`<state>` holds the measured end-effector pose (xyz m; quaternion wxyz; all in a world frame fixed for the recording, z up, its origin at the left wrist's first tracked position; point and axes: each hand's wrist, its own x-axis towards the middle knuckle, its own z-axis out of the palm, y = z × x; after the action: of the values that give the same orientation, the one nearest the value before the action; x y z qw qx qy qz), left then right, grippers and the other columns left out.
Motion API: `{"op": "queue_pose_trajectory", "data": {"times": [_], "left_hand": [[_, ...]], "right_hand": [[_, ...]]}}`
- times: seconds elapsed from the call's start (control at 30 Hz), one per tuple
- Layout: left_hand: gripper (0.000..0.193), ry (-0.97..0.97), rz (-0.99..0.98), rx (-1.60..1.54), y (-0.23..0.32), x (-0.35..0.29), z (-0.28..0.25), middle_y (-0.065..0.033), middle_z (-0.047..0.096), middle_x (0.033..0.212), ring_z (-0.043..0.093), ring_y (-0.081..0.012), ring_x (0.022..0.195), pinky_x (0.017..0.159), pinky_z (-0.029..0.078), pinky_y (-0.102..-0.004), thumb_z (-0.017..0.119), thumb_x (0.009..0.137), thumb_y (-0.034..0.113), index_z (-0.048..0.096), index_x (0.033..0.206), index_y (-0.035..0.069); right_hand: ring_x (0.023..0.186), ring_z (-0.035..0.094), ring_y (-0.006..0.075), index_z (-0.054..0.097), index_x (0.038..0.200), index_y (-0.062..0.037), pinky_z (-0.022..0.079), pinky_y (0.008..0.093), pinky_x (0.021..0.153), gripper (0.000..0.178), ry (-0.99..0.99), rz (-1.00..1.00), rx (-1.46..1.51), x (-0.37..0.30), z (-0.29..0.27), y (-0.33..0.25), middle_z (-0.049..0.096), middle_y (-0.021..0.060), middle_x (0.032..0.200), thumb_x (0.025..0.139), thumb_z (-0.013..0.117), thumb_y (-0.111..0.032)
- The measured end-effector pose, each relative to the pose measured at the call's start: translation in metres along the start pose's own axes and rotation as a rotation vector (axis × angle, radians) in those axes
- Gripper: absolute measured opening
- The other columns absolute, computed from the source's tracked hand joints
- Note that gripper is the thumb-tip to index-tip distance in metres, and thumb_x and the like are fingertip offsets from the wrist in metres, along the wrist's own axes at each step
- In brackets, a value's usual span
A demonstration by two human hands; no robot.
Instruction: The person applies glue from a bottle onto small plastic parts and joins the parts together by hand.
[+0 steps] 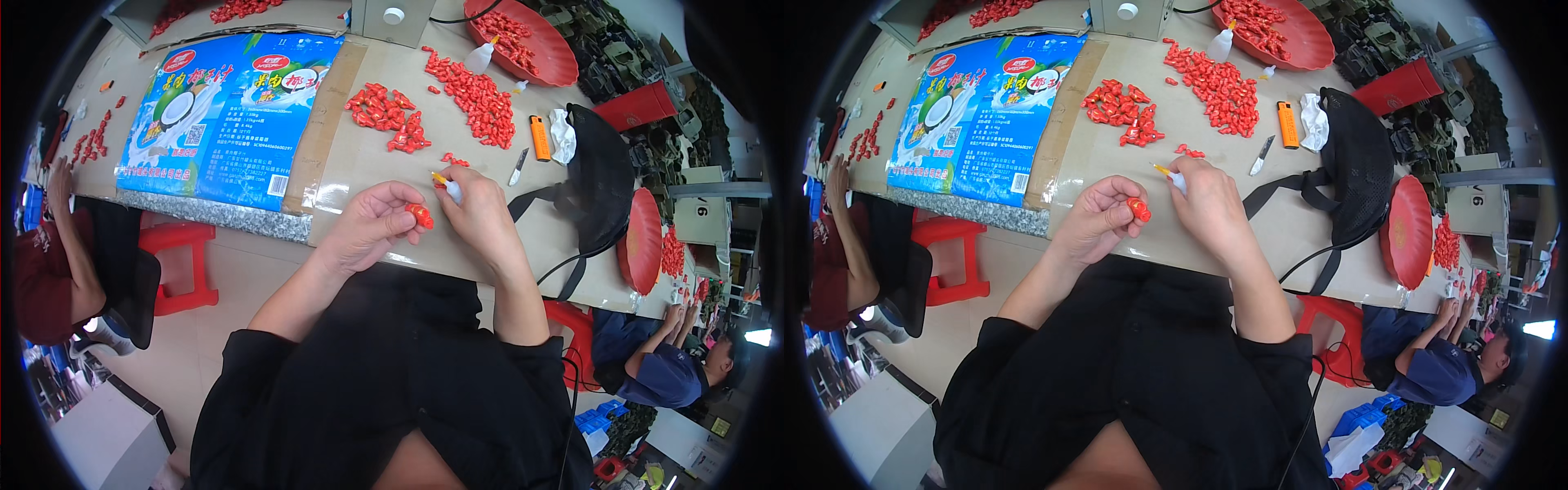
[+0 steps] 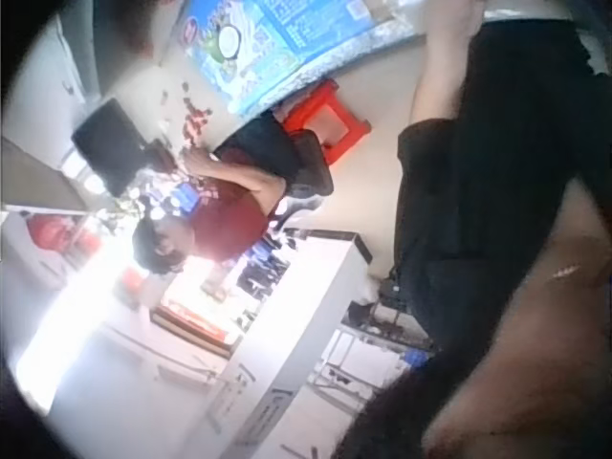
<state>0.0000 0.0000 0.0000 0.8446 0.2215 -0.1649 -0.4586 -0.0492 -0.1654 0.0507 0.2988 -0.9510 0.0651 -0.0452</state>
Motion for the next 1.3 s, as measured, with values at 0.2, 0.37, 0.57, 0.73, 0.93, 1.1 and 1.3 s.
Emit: {"op": "queue_pose_trajectory", "data": {"times": [0.2, 0.37, 0.57, 0.73, 0.93, 1.1, 1.3], "left_hand": [[0.016, 0.013, 0.019, 0.057, -0.001, 0.0, 0.003, -0.0091, 0.059, 0.086, 0.057, -0.0139, 0.076, 0.065, 0.048, -0.0246, 0.055, 0.079, 0.002, 0.052, 0.095, 0.001], [0.016, 0.019, 0.025, 0.043, -0.002, 0.0, 0.002, -0.0089, 0.059, 0.086, 0.057, -0.0137, 0.077, 0.065, 0.048, -0.0242, 0.056, 0.079, 0.002, 0.052, 0.095, 0.001], [0.018, 0.098, 0.012, 0.068, -0.001, 0.001, 0.008, -0.0082, 0.054, 0.086, 0.054, -0.0124, 0.071, 0.06, 0.046, -0.0204, 0.061, 0.076, 0.005, 0.052, 0.091, 0.004], [0.018, 0.114, 0.02, 0.075, -0.002, 0.004, 0.009, -0.0081, 0.054, 0.087, 0.054, -0.0121, 0.071, 0.061, 0.046, -0.0205, 0.061, 0.076, 0.006, 0.052, 0.092, 0.005], [0.018, 0.091, 0.02, 0.046, -0.007, 0.006, 0.012, -0.0087, 0.056, 0.088, 0.056, -0.0138, 0.076, 0.065, 0.047, -0.0231, 0.058, 0.078, 0.004, 0.052, 0.095, 0.003], [0.019, 0.075, 0.011, 0.042, -0.011, 0.007, 0.009, -0.0093, 0.058, 0.089, 0.057, -0.0156, 0.08, 0.068, 0.048, -0.0251, 0.056, 0.079, 0.002, 0.051, 0.098, 0.001], [0.018, 0.1, 0.003, 0.045, -0.012, 0.006, 0.009, -0.0091, 0.058, 0.086, 0.058, -0.0152, 0.079, 0.067, 0.048, -0.0247, 0.056, 0.079, 0.001, 0.052, 0.097, 0.0]], "right_hand": [[0.073, 0.055, 0.0366, 0.054, 0.088, 0.0004, 0.045, 0.0398, 0.065, 0.018, -0.02, 0.038, -0.096, 0.001, -0.002, 0.003, 0.057, 0.0184, 0.078, 0.072, 0.056, -0.008], [0.06, 0.055, 0.0184, 0.055, 0.087, 0.0004, 0.044, 0.0281, 0.056, 0.015, -0.02, 0.332, 0.898, -0.017, -0.006, 0.012, 0.058, 0.0105, 0.074, 0.074, 0.059, -0.006], [0.059, 0.053, 0.0131, 0.055, 0.09, 0.0006, 0.043, 0.0248, 0.054, 0.016, -0.05, 0.405, 1.666, -0.033, -0.004, 0.019, 0.058, 0.0109, 0.078, 0.075, 0.06, -0.004], [0.06, 0.053, 0.0141, 0.055, 0.088, -0.0009, 0.043, 0.0265, 0.055, 0.013, -0.034, 0.493, 1.795, -0.038, -0.004, 0.02, 0.058, 0.0114, 0.078, 0.076, 0.059, -0.005], [0.06, 0.049, 0.013, 0.052, 0.085, -0.0037, 0.039, 0.0256, 0.052, 0.012, -0.03, 0.451, 1.824, -0.041, 0.002, 0.02, 0.053, 0.0083, 0.074, 0.077, 0.059, -0.009], [0.06, 0.049, 0.0132, 0.051, 0.086, -0.0033, 0.04, 0.0258, 0.053, 0.013, 0.022, 0.362, 1.767, -0.044, 0.003, 0.017, 0.053, 0.0078, 0.075, 0.076, 0.059, -0.007], [0.06, 0.054, 0.0148, 0.052, 0.085, -0.0009, 0.045, 0.0275, 0.056, 0.013, 0.153, 0.298, 1.483, -0.048, 0.007, 0.017, 0.057, 0.0103, 0.076, 0.074, 0.06, -0.002]]}}
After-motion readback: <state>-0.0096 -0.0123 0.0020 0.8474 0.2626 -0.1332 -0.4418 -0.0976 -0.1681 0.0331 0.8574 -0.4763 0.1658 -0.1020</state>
